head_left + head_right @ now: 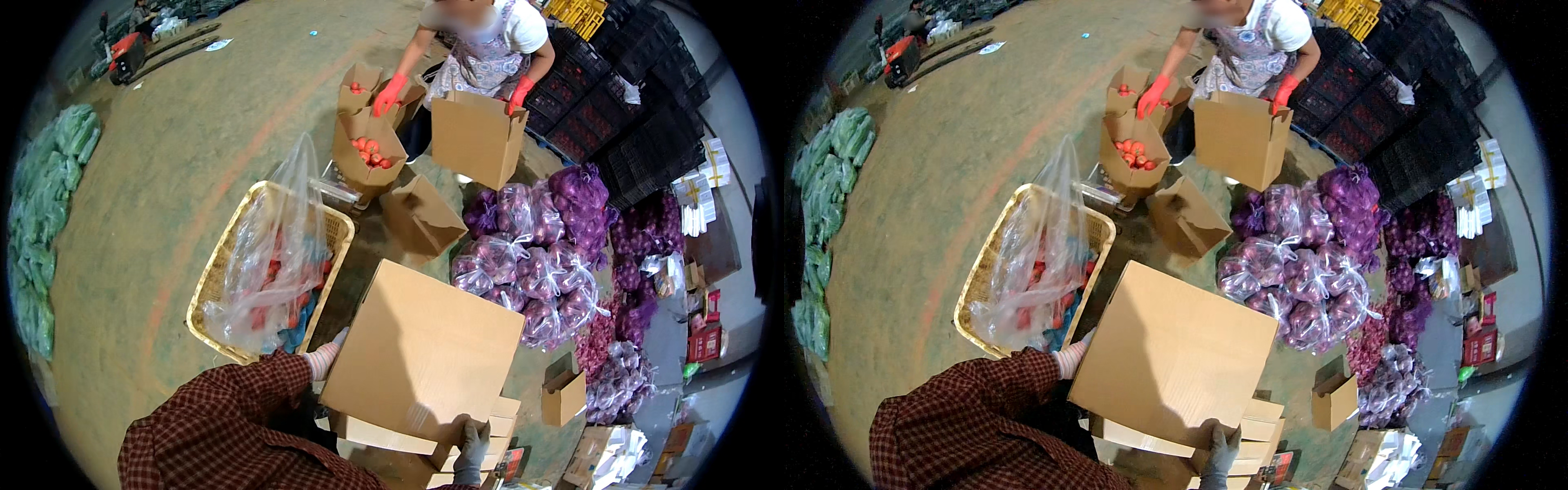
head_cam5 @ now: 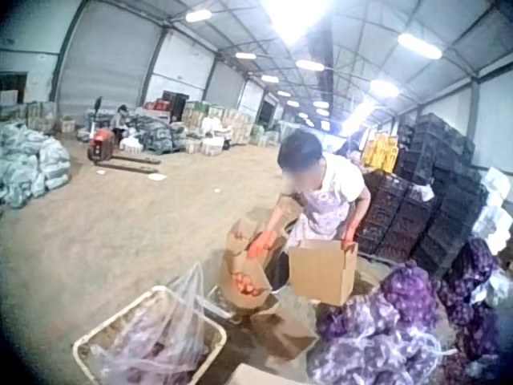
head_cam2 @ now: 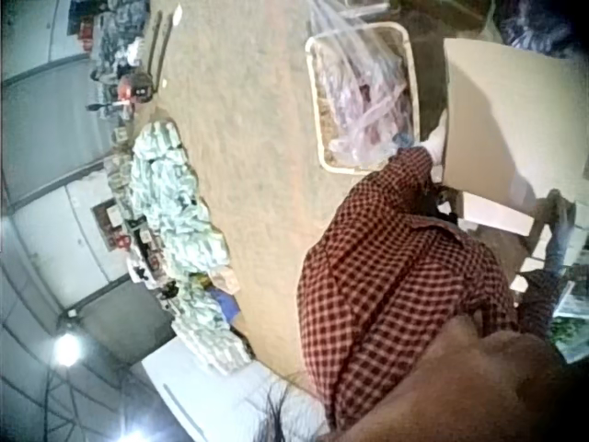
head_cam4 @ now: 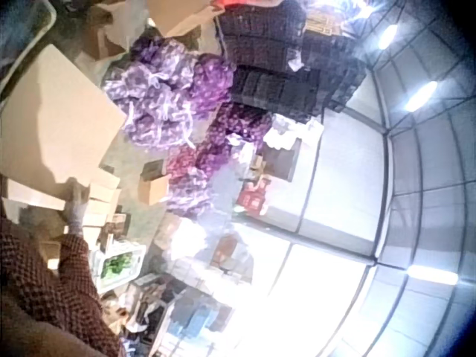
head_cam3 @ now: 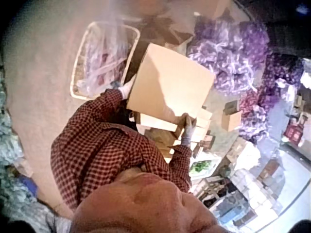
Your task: The person assembles cardboard boxes by hand and secures the bottom flaps with a tape dispenser.
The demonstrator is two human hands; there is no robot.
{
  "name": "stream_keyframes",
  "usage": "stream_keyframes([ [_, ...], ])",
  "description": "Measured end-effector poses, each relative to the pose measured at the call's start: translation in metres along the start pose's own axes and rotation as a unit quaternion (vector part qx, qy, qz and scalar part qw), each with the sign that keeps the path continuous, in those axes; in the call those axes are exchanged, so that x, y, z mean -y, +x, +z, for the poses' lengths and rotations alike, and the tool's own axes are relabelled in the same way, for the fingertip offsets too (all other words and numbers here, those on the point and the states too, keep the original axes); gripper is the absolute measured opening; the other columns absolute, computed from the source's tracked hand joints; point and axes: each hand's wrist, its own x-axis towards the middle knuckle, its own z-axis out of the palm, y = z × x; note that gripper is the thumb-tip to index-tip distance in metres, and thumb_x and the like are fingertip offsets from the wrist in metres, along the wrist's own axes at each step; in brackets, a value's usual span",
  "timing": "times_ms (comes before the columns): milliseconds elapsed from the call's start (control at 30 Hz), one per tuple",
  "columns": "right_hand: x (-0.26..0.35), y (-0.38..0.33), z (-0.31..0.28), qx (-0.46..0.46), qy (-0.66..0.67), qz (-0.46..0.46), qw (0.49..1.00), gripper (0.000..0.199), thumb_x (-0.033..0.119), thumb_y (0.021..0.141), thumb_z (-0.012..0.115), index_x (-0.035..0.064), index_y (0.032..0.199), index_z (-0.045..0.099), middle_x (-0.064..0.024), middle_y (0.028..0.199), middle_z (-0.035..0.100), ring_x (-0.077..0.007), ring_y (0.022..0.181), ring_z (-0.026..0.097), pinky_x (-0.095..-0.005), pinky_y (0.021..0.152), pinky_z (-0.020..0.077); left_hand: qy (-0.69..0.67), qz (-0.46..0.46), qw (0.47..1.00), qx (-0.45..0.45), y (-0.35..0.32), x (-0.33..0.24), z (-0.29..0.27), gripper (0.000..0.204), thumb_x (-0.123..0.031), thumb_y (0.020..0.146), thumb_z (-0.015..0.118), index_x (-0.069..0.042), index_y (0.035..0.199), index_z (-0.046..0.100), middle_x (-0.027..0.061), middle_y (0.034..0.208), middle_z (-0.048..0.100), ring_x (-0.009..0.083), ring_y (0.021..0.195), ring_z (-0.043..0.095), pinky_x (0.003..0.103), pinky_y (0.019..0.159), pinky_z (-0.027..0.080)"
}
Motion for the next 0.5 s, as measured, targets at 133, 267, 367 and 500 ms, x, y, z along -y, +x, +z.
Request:
stream_keyframes([
  [133, 0.011, 0.008, 0.001, -0.017, -0.006, 0.044, 0.999, 0.072, 0.018, 0.078, 0.070, -0.0056, 0.136, 0.035, -0.0146, 0.118, 0.054, -0.0222, 0.103, 0.053, -0.0296, 0.085, 0.0469, 0.043, -0.039, 0.998, -0.007, 0.007, -0.016, 0.004, 0.082, -0.073, 0.071, 0.057, -0.010, 0.123, 0.052, 0.0133, 0.118, 0.059, 0.0224, 0.100, 0.057, 0.038, 0.084, 0.045],
  [267, 0.034, 0.011, 0.011, -0.072, -0.011, 0.017, 0.997, 0.071, 0.018, 0.078, 0.069, -0.0057, 0.136, 0.035, -0.0148, 0.117, 0.054, -0.0224, 0.101, 0.054, -0.0302, 0.085, 0.0469, 0.086, -0.065, 0.994, -0.030, 0.012, -0.031, 0.012, 0.084, -0.071, 0.072, 0.056, -0.012, 0.131, 0.045, 0.0127, 0.126, 0.054, 0.0223, 0.107, 0.053, 0.036, 0.089, 0.042],
  [367, 0.042, 0.008, 0.014, -0.081, 0.001, 0.002, 0.997, 0.069, 0.017, 0.080, 0.068, -0.0023, 0.137, 0.034, -0.0082, 0.102, 0.055, -0.0182, 0.090, 0.055, -0.0283, 0.077, 0.0475, 0.109, -0.079, 0.990, -0.040, 0.015, -0.039, 0.019, 0.087, -0.069, 0.074, 0.056, -0.013, 0.138, 0.039, 0.0122, 0.132, 0.051, 0.0221, 0.113, 0.050, 0.035, 0.093, 0.039],
  [500, 0.068, -0.006, 0.023, -0.082, 0.012, 0.018, 0.996, 0.061, 0.019, 0.082, 0.064, 0.0011, 0.134, 0.038, -0.0045, 0.094, 0.056, -0.0158, 0.085, 0.055, -0.0266, 0.072, 0.0469, 0.146, -0.061, 0.987, -0.002, 0.014, -0.043, 0.033, 0.088, -0.068, 0.074, 0.056, -0.014, 0.140, 0.036, 0.0118, 0.134, 0.049, 0.0220, 0.115, 0.049, 0.034, 0.094, 0.038],
])
